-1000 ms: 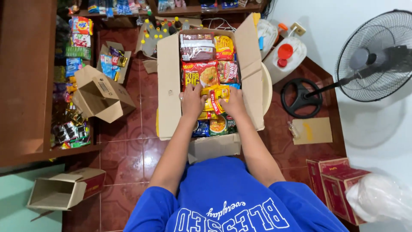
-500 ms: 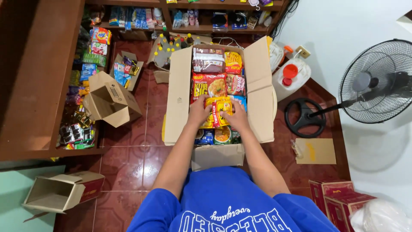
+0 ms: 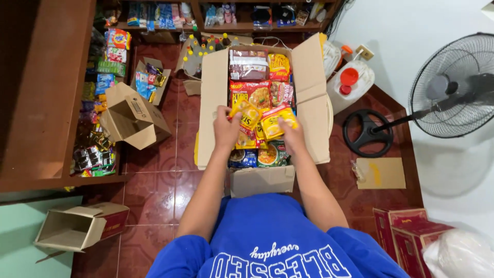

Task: Organizing and stocking instant noodle packets on wooden shelves.

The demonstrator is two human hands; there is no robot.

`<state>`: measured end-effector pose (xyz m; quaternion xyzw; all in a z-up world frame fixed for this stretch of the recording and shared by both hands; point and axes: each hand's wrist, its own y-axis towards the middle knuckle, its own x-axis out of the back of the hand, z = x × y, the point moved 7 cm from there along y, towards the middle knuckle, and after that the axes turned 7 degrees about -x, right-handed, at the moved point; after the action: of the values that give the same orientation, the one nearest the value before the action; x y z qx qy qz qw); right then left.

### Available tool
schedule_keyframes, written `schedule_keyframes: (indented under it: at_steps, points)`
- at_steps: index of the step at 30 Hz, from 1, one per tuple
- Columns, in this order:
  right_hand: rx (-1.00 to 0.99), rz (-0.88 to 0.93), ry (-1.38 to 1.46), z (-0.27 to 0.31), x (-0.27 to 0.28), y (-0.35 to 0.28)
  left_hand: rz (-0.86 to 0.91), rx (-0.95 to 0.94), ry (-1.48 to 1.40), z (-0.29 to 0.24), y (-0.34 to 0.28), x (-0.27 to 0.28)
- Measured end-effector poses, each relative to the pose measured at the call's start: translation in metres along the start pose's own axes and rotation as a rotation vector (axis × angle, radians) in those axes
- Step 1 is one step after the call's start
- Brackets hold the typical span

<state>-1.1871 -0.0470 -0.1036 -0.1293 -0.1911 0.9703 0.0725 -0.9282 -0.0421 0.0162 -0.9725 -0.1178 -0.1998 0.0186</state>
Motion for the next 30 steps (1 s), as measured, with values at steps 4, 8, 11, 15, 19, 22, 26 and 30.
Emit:
schedule_keyframes:
  at_steps: [4, 8, 11, 15, 19, 22, 26, 30]
  points:
    - [-0.01, 0.051, 0.326, 0.044, -0.004, -0.015, -0.153, -0.045, -0.107, 0.021, 0.011, 0.018]
    - [-0.019, 0.191, 0.625, 0.076, -0.01, -0.027, -0.095, -0.135, -0.642, 0.024, 0.022, 0.008]
    - [-0.086, 0.29, 0.749, 0.083, -0.02, -0.031, -0.019, -0.004, -0.797, 0.041, 0.023, -0.016]
    - [-0.137, 0.318, 0.653, 0.065, -0.024, -0.024, 0.124, 0.17, -1.021, 0.036, 0.012, -0.054]
    - [-0.1, 0.275, 0.46, 0.056, -0.044, -0.028, 0.284, 0.331, -1.034, 0.002, -0.014, -0.076]
    - [-0.038, 0.225, 0.369, 0.054, -0.049, -0.03, 0.323, 0.195, -1.125, -0.002, -0.016, -0.084]
    - [0.015, 0.17, 0.358, 0.056, -0.044, -0.03, 0.376, 0.213, -1.063, -0.008, -0.023, -0.087]
    - [0.002, 0.216, 0.451, 0.079, -0.052, -0.046, 0.441, 0.207, -1.094, 0.011, -0.019, -0.101]
